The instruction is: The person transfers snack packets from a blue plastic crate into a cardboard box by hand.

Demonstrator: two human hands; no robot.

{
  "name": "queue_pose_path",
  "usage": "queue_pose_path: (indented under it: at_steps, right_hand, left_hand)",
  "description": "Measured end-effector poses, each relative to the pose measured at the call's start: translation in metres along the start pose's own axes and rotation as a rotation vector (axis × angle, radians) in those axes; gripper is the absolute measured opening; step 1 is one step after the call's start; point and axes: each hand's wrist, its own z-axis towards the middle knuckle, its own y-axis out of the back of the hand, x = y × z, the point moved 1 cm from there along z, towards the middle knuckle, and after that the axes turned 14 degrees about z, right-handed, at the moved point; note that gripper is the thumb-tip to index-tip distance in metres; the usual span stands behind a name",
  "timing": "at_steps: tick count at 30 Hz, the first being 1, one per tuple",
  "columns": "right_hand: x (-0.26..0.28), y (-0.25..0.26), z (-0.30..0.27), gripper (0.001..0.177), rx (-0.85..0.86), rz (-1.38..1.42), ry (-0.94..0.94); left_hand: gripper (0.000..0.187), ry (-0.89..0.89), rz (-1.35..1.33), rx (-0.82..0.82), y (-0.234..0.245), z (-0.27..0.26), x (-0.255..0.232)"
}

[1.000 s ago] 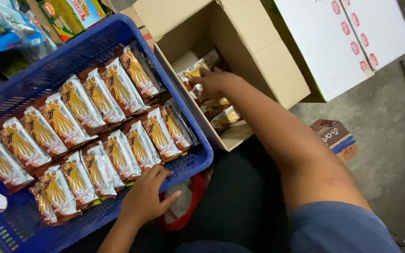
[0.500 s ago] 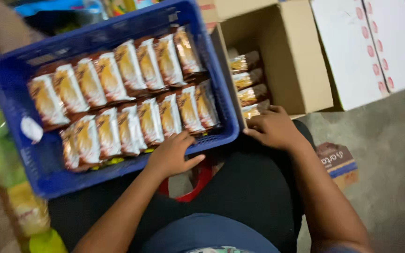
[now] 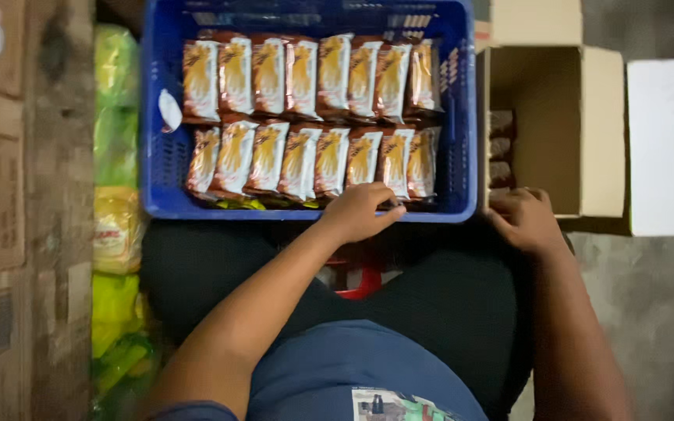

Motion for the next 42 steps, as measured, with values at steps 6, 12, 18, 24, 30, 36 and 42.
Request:
queue_pose_path:
  at_steps: [6, 12, 18, 24, 30, 36, 42]
  right_hand:
    - [0.034, 0.016, -0.018, 0.012, -0.423, 0.273, 0.149]
    - [0.140, 0.031, -0.033, 0.023, -0.371, 0.637, 0.096]
    - [0.212, 0.024, -0.009, 0.013, -0.191, 0.610, 0.276]
    - [0.210, -0.006, 0.028, 0.012, -0.205, 0.543, 0.237]
    - [0.198, -0.044, 0.047, 0.027, -0.067, 0.224, -0.143]
    - [0.202, -0.043, 0.049, 0.028, -0.023, 0.142, -0.184]
    - [0.205, -0.042, 0.049, 0.029, -0.057, 0.112, -0.172]
  left_hand:
    - [0.019, 0.294, -0.216, -0.145, 0.021, -0.020, 0.073]
    - [0.029, 0.772, 0.321, 0.038, 0.046, -0.037, 0.145]
    - [0.035, 0.848, 0.229, 0.090, -0.014, -0.009, 0.212]
    - [0.030, 0.903, 0.225, 0.067, -0.007, -0.003, 0.215]
    - [0.033, 0.939, 0.134, 0.052, -0.002, -0.003, 0.208]
    - [0.024, 0.907, 0.107, 0.018, 0.035, -0.019, 0.167]
    - [0.022, 0.711, -0.307, -0.438, 0.034, -0.036, 0.150]
